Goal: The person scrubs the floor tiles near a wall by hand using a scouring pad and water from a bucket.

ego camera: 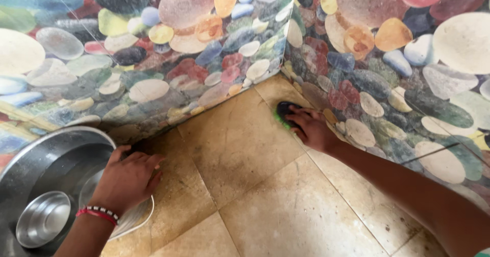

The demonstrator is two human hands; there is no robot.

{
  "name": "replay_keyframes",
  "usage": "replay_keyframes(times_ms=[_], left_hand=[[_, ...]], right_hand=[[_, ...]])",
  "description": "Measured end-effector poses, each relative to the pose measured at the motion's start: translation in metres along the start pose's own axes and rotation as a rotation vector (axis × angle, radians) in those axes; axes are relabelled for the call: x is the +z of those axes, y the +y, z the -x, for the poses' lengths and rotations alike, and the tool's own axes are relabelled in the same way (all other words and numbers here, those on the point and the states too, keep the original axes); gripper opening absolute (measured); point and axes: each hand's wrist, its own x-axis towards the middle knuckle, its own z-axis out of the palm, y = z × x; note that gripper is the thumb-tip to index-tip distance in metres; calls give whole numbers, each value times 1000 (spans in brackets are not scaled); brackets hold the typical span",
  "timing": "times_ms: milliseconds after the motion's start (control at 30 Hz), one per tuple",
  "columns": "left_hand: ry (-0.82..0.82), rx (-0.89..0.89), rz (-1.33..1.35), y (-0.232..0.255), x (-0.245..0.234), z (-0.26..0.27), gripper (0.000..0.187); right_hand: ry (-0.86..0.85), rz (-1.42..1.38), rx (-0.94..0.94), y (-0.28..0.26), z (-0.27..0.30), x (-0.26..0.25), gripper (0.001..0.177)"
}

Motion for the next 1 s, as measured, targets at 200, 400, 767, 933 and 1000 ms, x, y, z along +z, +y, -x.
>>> replay_keyframes(times_ms=[200, 400, 767, 933, 1000], left_hand=[[18, 15, -4, 1, -1, 1, 43], [12, 4, 6, 1, -1, 0, 43], [73, 24, 68, 0, 1, 3, 38], [44, 23, 71, 1, -4, 3, 40], [56, 27, 76, 0, -4, 2, 40]], right_hand=[[80, 125, 372, 1, -82, 30, 46], [-81, 30, 109, -49, -76, 42, 44], [84, 63, 164, 11, -50, 39, 42], [102, 36, 479, -4, -126, 73, 48], [47, 77, 344, -30, -130, 80, 47]])
